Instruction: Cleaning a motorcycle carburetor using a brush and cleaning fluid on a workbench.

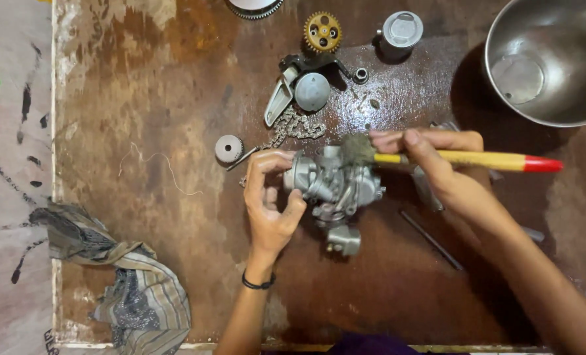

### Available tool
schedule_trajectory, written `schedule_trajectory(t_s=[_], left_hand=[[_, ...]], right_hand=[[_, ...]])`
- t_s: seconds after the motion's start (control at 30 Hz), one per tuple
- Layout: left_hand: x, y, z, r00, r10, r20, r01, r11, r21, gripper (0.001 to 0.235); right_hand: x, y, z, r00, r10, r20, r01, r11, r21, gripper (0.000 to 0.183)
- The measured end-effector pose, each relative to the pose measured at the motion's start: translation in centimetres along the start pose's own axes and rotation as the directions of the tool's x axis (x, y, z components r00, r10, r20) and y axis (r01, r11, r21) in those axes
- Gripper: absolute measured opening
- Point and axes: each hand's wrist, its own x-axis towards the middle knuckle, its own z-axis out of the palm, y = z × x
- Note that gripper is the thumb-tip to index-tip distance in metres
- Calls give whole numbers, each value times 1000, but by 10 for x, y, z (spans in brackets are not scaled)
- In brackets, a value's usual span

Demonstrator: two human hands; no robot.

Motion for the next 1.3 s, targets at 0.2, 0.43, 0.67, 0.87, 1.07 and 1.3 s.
schedule_trajectory(t_s=[0.2, 0.43, 0.67, 0.87, 1.07, 1.3], left_hand=[[-6, 8, 7, 998, -58, -10, 55, 984, -169, 43], [-7, 53, 58, 994, -10, -108, 61, 878, 474, 54], [-7, 58, 70, 990, 64, -126, 12, 851, 525, 53], [-13, 47, 77, 989, 110, -102, -20, 769, 639, 57], [-14, 43, 80, 986, 130, -102, -29, 744, 668, 60], [-17, 37, 80, 984, 162, -74, -60, 694, 717, 62]], right_hand=[[-24, -1, 7, 988, -150, -28, 148, 987, -60, 31], [-43, 4, 15, 942, -334, -10, 329, 933, -147, 26], [-42, 0, 13, 938, -346, 7, 345, 933, -103, 25], [-16, -21, -57, 856, -516, 27, 493, 801, -341, 21], [34, -18, -177, 880, -421, -219, 83, 590, -803, 26], [60, 27, -189, 932, -101, -349, -183, 700, -691, 34]])
